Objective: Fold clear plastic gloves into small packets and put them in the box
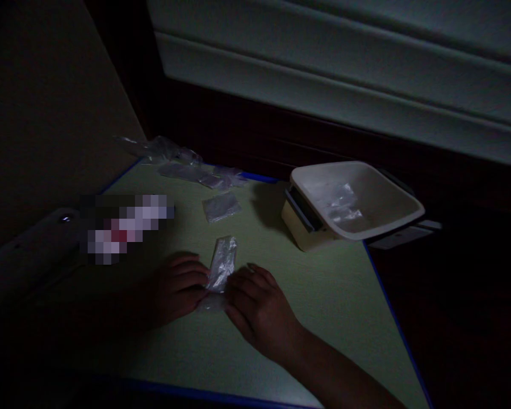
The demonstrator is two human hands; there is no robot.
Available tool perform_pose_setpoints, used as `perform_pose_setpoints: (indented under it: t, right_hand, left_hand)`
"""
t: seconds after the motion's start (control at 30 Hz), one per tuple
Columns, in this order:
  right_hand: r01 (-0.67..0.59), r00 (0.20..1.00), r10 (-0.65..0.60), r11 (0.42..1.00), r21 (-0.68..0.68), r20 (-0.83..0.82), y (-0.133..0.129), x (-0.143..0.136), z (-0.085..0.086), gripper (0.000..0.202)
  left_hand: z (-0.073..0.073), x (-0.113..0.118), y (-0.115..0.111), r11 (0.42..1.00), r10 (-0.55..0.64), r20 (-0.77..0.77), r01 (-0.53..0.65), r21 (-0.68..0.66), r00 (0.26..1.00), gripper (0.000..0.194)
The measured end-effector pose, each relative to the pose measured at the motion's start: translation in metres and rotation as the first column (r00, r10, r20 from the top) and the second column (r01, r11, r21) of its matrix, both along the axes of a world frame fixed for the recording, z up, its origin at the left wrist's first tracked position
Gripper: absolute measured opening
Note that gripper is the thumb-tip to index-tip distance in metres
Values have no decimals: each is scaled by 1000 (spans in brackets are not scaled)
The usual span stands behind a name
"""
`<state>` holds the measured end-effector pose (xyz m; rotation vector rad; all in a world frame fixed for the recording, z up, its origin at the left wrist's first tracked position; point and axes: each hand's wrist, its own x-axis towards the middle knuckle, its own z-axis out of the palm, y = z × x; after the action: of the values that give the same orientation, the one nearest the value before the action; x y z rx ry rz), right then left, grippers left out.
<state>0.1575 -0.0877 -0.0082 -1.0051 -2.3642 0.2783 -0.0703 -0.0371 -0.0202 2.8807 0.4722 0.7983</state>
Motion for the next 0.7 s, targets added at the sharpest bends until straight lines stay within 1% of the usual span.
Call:
perform_pose_setpoints:
  t: [0.07,0.17,0.3,0.4,0.5,0.6,0.7]
  right_hand:
    - [12,1000,-12,1000,20,-2,-1,-1,1,17]
    - [35,999,-35,999,5,-21,-1,-4,4,13]
    - [61,997,-63,998,-30,-51,1,-7,5,14]
    - [95,993,-96,995,-13,-68,2,-8,3,13]
    - [115,989,-115,993,-7,-94,4,-9,1,8]
    - [137,983,-135,990,11,-124,4,-9,-1,2]
    - [130,988,-122,987,91,-93,4,-9,-4,6]
  left_hand:
    - [0,-1,-1,1000,4,0,-4,-15,1000,16]
    - [3,-1,-1,991,17,1,-17,-130,1000,19]
    - [3,3,-1,955,116,98,-83,-285,988,24]
    - [0,6,0,929,187,132,-131,-347,973,27]
    - [-2,8,1,918,240,109,-189,-349,965,27]
    - [-1,8,1,921,260,59,-229,-316,964,26]
    - [0,8,1,922,273,17,-257,-289,962,23]
